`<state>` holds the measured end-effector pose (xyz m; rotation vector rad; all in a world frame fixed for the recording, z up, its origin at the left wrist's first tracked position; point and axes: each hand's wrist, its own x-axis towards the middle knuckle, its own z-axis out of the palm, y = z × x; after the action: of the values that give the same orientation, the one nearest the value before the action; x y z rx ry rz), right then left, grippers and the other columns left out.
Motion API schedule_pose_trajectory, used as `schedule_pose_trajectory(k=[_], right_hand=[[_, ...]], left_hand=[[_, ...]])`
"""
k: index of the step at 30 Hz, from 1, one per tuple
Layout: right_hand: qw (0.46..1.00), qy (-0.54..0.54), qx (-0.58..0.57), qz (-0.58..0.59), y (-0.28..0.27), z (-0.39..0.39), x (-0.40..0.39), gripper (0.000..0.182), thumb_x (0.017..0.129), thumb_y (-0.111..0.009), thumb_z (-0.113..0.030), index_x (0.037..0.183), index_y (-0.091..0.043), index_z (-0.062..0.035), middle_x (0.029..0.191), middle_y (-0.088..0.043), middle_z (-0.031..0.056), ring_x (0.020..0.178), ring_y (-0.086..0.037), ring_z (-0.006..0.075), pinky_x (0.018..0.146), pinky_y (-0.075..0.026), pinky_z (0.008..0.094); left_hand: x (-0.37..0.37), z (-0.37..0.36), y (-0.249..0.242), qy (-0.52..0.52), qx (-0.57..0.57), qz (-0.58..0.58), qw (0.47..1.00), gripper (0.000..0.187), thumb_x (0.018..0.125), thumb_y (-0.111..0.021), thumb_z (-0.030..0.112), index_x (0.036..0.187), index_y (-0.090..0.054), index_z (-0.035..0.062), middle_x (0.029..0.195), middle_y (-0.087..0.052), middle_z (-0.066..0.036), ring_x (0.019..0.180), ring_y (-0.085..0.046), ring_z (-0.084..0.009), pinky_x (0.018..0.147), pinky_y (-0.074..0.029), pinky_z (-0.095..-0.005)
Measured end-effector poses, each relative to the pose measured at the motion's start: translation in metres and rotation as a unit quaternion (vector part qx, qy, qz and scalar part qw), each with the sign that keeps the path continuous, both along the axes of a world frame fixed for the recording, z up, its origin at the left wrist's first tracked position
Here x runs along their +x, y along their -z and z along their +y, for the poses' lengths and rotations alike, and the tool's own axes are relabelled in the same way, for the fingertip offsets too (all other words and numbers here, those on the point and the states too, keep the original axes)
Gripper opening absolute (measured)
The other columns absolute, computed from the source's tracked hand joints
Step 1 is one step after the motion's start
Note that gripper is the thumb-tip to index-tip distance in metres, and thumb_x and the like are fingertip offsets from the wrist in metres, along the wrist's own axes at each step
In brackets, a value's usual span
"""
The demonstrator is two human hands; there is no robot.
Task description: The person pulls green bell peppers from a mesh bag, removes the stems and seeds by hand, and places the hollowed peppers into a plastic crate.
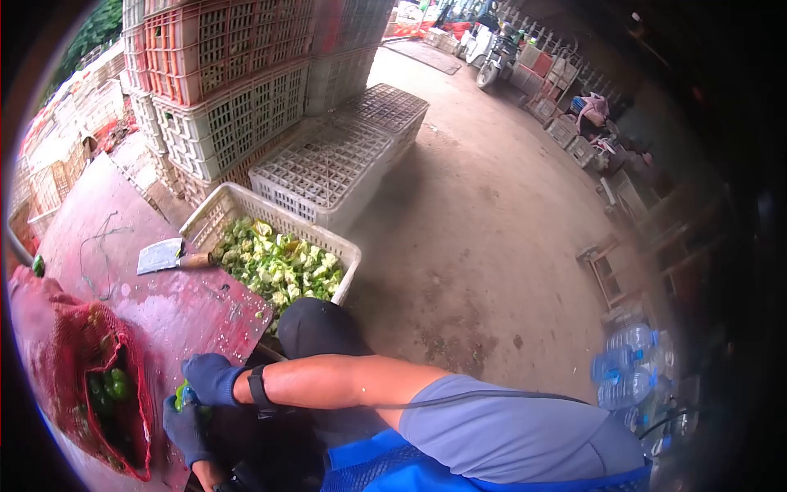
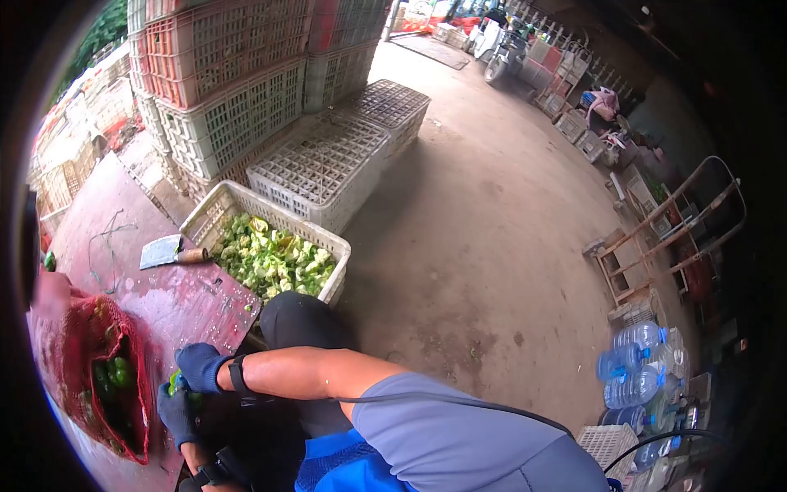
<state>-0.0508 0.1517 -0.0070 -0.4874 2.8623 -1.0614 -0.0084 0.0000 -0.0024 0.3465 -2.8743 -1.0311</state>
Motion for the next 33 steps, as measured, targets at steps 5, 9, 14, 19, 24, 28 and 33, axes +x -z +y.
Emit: schedule_pose_trajectory(k=[5, 9, 14, 19, 24, 28, 33], right_hand=[[1.000, 0.005, -0.002, -0.004, 0.001, 0.002, -0.001, 0.033, 0.070, -0.074, -0.026, 0.091, -0.068, -0.0014, 0.087, -0.069, 0.0218, 0.084, -0.068, 0.0384, 0.075, -0.054, 0.0449], [0.999, 0.012, -0.036, -0.033, 0.001, 0.005, -0.001, 0.034, 0.068, -0.075, -0.027, 0.091, -0.068, -0.0026, 0.088, -0.069, 0.0218, 0.087, -0.067, 0.0385, 0.076, -0.054, 0.0449], [0.997, 0.000, -0.054, -0.064, -0.001, 0.010, -0.001, 0.037, 0.069, -0.075, -0.026, 0.096, -0.065, -0.0034, 0.093, -0.068, 0.0207, 0.089, -0.066, 0.0398, 0.076, -0.052, 0.0466], [0.988, 0.008, -0.123, -0.091, -0.014, 0.019, 0.003, 0.029, 0.066, -0.073, -0.022, 0.089, -0.068, -0.0039, 0.083, -0.068, 0.0215, 0.084, -0.067, 0.0393, 0.072, -0.052, 0.0449], [0.962, -0.045, -0.241, -0.116, -0.032, 0.034, 0.010, 0.022, 0.064, -0.073, -0.024, 0.079, -0.070, -0.0080, 0.071, -0.067, 0.0172, 0.065, -0.064, 0.0333, 0.062, -0.051, 0.0421], [0.956, -0.201, -0.196, 0.083, -0.017, 0.060, -0.003, 0.014, 0.081, -0.066, -0.022, 0.083, -0.071, -0.0088, 0.082, -0.069, 0.0123, 0.071, -0.065, 0.0264, 0.064, -0.051, 0.0386], [0.932, -0.197, -0.294, -0.074, -0.006, 0.081, -0.015, 0.016, 0.086, -0.064, -0.016, 0.099, -0.067, -0.0063, 0.087, -0.065, 0.0056, 0.077, -0.061, 0.0165, 0.066, -0.051, 0.0326]], left_hand=[[-0.011, -0.007, 0.005, 0.000, -0.003, -0.035, 0.999, 0.034, 0.084, -0.065, 0.024, 0.103, -0.064, -0.0047, 0.092, -0.068, -0.022, 0.083, -0.067, -0.0310, 0.075, -0.050, -0.0402], [-0.012, -0.008, 0.001, 0.018, 0.054, -0.034, 0.998, 0.033, 0.083, -0.065, 0.022, 0.101, -0.065, -0.0054, 0.089, -0.069, -0.020, 0.079, -0.066, -0.0280, 0.073, -0.050, -0.0382], [-0.005, -0.014, 0.014, 0.030, 0.111, 0.003, 0.993, 0.027, 0.078, -0.065, 0.013, 0.098, -0.065, -0.0056, 0.085, -0.068, -0.016, 0.077, -0.064, -0.0235, 0.072, -0.050, -0.0356], [0.001, -0.008, 0.008, 0.035, 0.167, 0.027, 0.985, 0.025, 0.074, -0.065, 0.006, 0.096, -0.064, -0.0048, 0.085, -0.066, -0.012, 0.078, -0.063, -0.0214, 0.073, -0.050, -0.0343], [0.015, -0.010, -0.006, 0.066, 0.252, 0.038, 0.965, 0.021, 0.079, -0.070, 0.009, 0.096, -0.064, -0.0009, 0.089, -0.065, -0.006, 0.079, -0.060, -0.0164, 0.074, -0.049, -0.0314], [0.026, 0.010, -0.024, 0.080, 0.211, 0.081, 0.971, 0.029, 0.080, -0.073, 0.015, 0.104, -0.065, -0.0002, 0.095, -0.067, -0.007, 0.085, -0.061, -0.0159, 0.079, -0.050, -0.0319], [0.027, 0.021, -0.044, 0.075, 0.150, 0.103, 0.980, 0.035, 0.077, -0.070, 0.010, 0.110, -0.066, 0.0007, 0.097, -0.067, -0.006, 0.087, -0.063, -0.0147, 0.079, -0.050, -0.0292]])
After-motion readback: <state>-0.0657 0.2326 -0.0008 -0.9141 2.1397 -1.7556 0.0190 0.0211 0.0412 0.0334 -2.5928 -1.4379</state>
